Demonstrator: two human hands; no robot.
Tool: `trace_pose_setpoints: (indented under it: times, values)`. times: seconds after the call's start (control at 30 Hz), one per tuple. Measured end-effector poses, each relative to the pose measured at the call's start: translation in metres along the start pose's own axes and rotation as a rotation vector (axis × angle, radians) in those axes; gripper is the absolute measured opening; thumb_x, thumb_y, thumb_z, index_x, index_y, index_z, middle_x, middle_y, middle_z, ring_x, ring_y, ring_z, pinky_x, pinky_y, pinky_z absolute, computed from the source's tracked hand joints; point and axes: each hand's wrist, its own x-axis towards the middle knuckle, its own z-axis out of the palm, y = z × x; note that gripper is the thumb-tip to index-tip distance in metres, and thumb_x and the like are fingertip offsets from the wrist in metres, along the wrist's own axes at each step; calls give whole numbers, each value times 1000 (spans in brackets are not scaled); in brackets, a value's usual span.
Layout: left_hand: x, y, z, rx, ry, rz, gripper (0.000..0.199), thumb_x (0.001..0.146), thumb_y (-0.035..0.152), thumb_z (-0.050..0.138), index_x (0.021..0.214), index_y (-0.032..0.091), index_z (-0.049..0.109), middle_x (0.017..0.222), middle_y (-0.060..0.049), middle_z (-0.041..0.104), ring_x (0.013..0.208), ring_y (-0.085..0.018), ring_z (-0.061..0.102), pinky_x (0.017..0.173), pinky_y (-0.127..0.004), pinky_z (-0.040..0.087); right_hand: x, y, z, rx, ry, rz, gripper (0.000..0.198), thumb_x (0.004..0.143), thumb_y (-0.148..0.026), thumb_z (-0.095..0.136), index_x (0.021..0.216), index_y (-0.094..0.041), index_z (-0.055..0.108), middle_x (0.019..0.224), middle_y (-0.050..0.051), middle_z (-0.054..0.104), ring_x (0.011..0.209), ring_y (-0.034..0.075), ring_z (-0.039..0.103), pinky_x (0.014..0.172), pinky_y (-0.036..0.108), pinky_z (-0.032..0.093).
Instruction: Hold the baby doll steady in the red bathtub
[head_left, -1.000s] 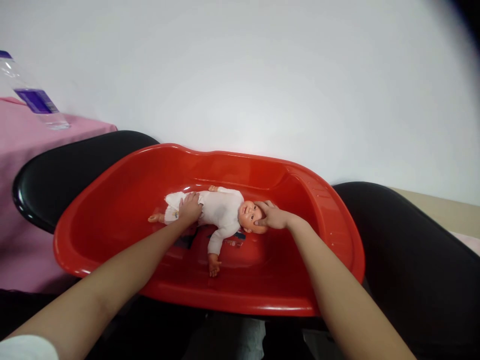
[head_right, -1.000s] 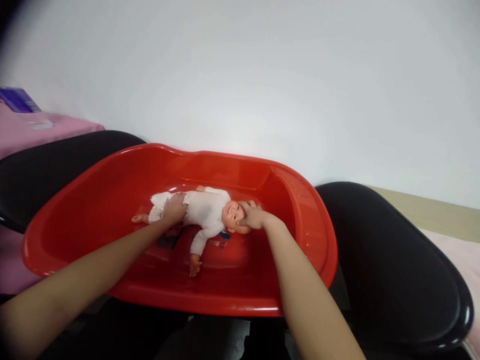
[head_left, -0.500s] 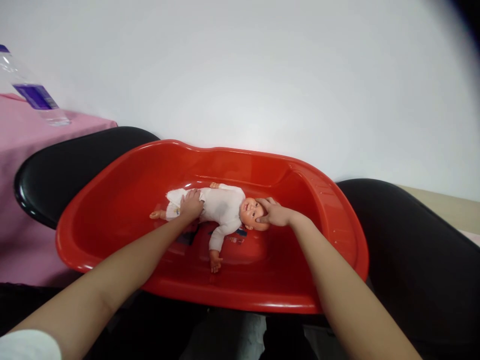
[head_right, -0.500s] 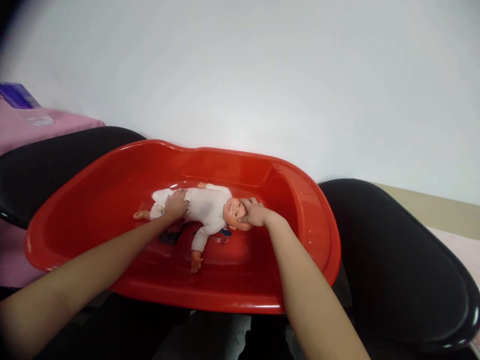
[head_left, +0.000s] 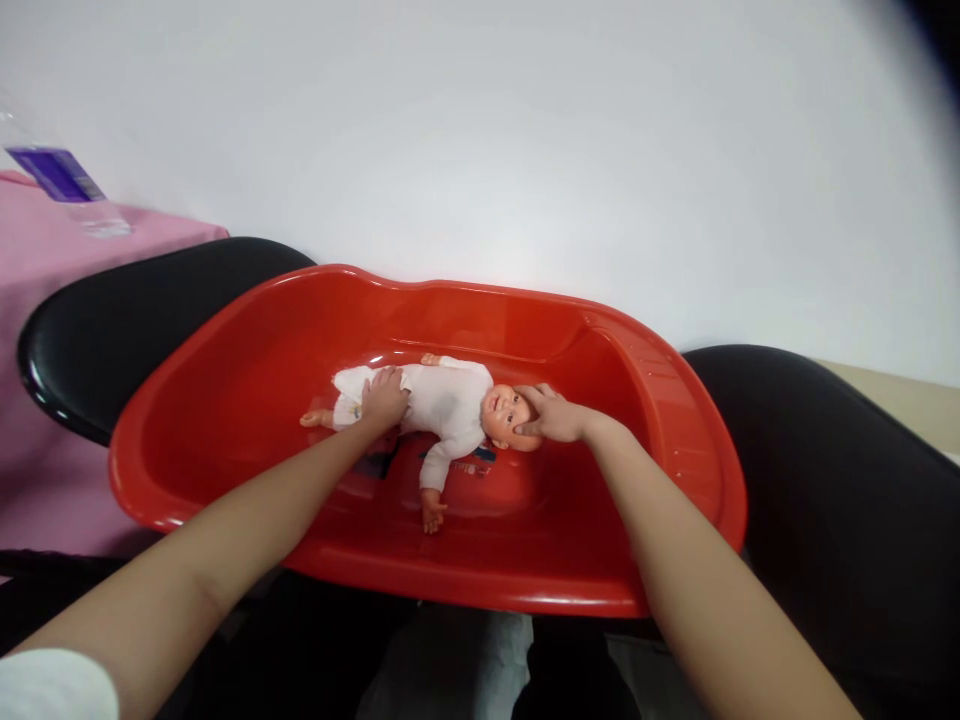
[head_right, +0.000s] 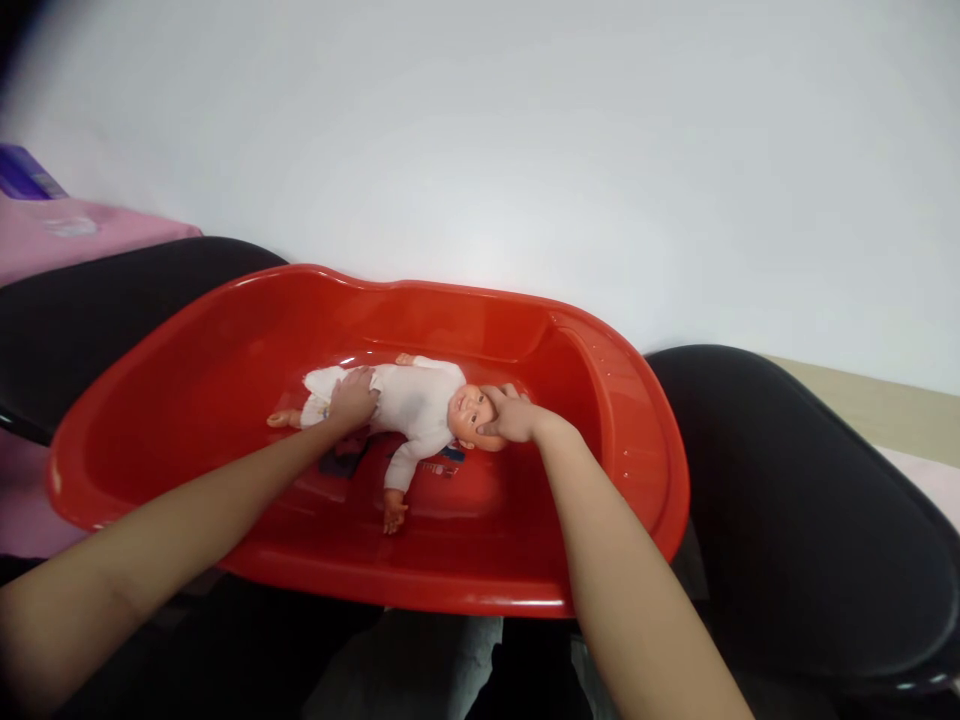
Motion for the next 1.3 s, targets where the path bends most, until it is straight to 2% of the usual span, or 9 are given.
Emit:
trace_pose_setpoints:
  times: [0.73,1.07,1.3]
  values:
    - [-1,1,-1,4,-5,-9,53,86,25,35,137,15,43,148,-11,40,138,-25,32,115,-50,24,-2,-3,-2,-3,-4,8,78,77,-42,65,145,-33,27,137,9,33,128,31,37,108,42,32]
    - [-2,4,-6,17,-3,-3,54,85,24,35,136,11,44,147,-13,41,136,-26,33,113,-50,26,-3,-2,-2,-15,-5,6,80,78,-42,65,146,-31,26,138,10,32,130,33,36,108,43,32]
    - [-2,4,-4,-9,-8,-13,54,86,25,34,137,13,43,147,-12,41,137,-26,32,114,-52,25,2,3,0,-17,-15,7,83,77,-46,63,148,-31,22,141,10,28,130,35,34,109,45,31]
